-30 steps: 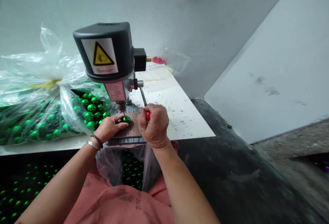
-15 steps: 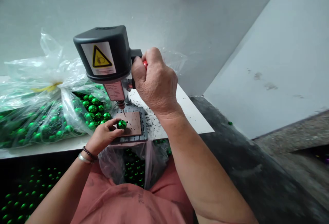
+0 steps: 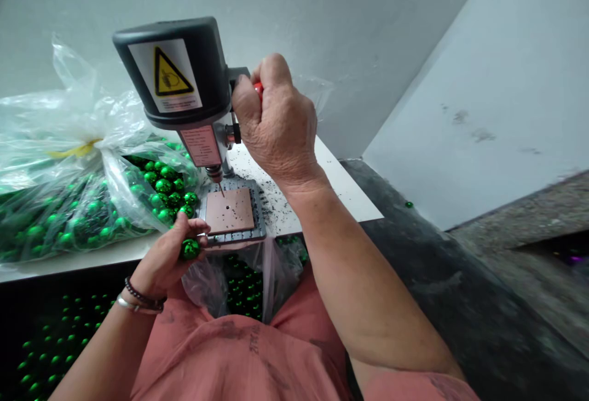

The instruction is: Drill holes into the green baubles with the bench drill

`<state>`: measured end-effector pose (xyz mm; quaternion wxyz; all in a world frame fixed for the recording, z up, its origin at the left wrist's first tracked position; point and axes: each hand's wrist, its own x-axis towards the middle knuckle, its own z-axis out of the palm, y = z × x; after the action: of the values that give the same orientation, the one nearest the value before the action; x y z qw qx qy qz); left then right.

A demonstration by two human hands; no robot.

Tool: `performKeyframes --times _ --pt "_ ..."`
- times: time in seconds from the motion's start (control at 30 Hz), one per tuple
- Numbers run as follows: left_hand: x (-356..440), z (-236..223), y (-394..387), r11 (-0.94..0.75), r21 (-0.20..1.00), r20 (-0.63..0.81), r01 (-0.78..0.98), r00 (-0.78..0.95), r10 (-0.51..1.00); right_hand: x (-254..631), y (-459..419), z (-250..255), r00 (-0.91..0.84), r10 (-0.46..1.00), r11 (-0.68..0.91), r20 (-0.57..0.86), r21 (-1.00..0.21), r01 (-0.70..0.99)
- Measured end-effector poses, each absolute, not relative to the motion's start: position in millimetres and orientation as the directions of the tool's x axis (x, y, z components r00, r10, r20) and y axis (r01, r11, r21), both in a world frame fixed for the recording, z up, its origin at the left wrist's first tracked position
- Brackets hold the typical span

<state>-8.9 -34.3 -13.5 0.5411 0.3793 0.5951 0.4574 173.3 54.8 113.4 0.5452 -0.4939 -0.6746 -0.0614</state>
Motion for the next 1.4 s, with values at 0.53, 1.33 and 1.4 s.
performKeyframes --times 0.53,1.33,1.4 --pt "-9 -12 -16 0.217 0.971 -0.226 -0.105 -0.088 0.970 177 80 138 0.017 0.629 0.559 0.777 -0.467 0.685" --pt "3 -25 40 0.203 0.803 -0.088 0.560 -0.225 0.970 170 121 144 0.028 0.643 0.604 0.766 -0.529 0.597" --pt "4 -23 40 0.177 0.727 -0.030 0.663 -0.227 0.973 170 121 143 0.025 0.640 0.607 0.768 -0.526 0.596"
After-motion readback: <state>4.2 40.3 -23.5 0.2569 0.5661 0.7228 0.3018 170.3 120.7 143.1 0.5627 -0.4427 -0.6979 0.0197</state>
